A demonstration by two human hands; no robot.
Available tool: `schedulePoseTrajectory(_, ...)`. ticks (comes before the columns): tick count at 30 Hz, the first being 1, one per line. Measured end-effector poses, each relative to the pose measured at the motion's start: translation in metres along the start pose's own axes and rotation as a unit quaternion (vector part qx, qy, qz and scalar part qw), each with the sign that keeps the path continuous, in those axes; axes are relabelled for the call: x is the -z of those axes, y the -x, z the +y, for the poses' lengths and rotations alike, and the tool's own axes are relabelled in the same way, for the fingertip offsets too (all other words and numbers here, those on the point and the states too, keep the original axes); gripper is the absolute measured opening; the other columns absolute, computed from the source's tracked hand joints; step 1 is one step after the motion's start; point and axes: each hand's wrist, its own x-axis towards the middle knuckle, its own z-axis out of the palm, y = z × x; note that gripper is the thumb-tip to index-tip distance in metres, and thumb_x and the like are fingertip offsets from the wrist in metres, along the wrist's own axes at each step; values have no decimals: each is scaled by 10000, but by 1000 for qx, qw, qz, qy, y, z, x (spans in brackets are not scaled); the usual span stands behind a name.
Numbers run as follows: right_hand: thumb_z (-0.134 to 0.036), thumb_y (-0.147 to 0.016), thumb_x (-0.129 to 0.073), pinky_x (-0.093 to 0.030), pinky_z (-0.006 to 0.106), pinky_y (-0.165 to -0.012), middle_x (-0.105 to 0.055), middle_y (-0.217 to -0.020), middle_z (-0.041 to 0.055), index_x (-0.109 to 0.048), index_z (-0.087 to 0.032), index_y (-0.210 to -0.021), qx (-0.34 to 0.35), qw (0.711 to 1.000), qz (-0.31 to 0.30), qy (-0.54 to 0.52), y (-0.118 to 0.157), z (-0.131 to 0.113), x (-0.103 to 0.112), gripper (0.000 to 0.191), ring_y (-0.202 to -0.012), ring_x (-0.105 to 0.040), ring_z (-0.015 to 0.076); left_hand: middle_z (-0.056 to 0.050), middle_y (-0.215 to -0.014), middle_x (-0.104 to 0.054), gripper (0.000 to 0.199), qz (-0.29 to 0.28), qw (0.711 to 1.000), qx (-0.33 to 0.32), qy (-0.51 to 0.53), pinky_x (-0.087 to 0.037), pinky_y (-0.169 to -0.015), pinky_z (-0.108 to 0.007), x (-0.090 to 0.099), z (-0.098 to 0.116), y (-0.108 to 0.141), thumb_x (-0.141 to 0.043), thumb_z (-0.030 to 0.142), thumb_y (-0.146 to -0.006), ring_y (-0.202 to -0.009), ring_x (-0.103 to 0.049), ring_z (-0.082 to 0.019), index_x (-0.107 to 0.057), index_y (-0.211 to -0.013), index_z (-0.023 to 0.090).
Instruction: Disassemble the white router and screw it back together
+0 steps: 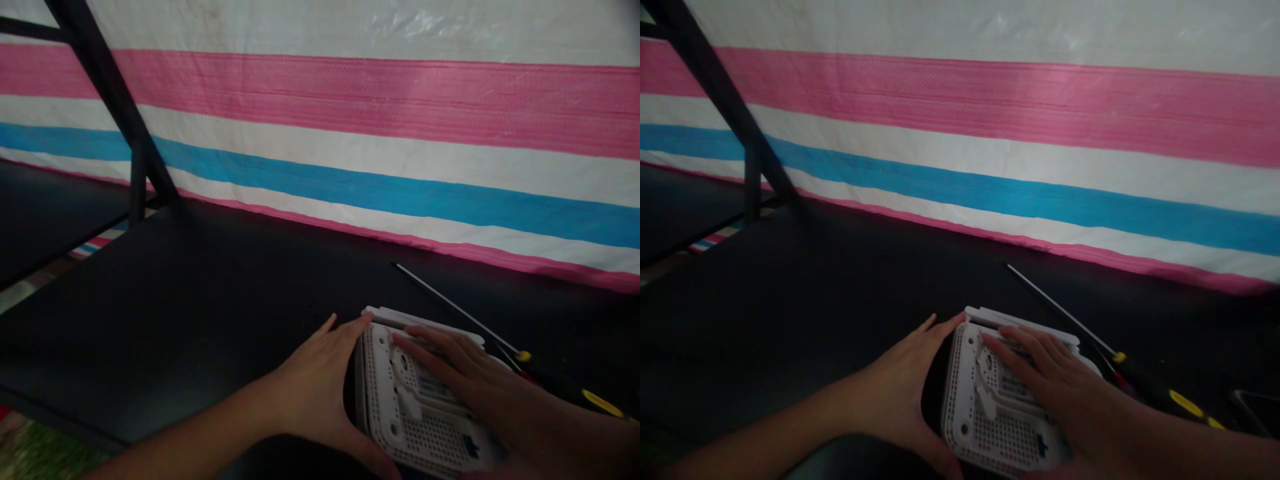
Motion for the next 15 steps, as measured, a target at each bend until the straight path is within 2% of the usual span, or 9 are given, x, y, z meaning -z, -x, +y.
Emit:
schedulePoseTrajectory(3, -651, -694, -578, -420, 613, -923, -150, -1506, 169, 61, -233, -1488, 19, 999, 26, 29, 1, 0, -2, 1102, -1328, -291, 429, -131, -1543, -201, 1226, 2, 1000, 7, -11, -54, -1143, -574, -1, 2, 1, -762, 636, -538, -1401, -236, -304, -126, -1480, 176)
schedulePoseTrajectory(7, -675, -698, -565, -459, 589, -890, -187, -1497, 175, 77, -231, -1487, 22, 998, 37, 40, -1, -2, -2, 1110, -1314, -328, 417, -140, -1536, -233, 1150, 7, 999, 44, -15, -98, -1155, -548, -3, 5, 1, -730, 633, -587, -1400, -243, -295, -181, -1464, 133)
schedulePoseTrajectory(11, -641, -679, -607, -446, 566, -928, -177, -1503, 165, 57, -218, -1494, 36, 996, 63, 53, -5, -4, 1, 1134, -1328, -319, 391, -106, -1505, -334, 1067, 36, 998, 46, -27, -105, -1168, -528, -5, 7, 1, -719, 623, -603, -1368, -323, -292, -236, -1444, 178)
schedulePoseTrajectory(15, -598, -655, -646, -456, 540, -928, -171, -1503, 166, 33, -212, -1496, 56, 993, 78, 68, -6, -6, 7, 1148, -1335, -317, 371, -97, -1499, -349, 1075, 49, 997, 52, -28, -142, -1159, -538, -9, 5, 1, -719, 648, -577, -1360, -333, -307, -244, -1434, 206)
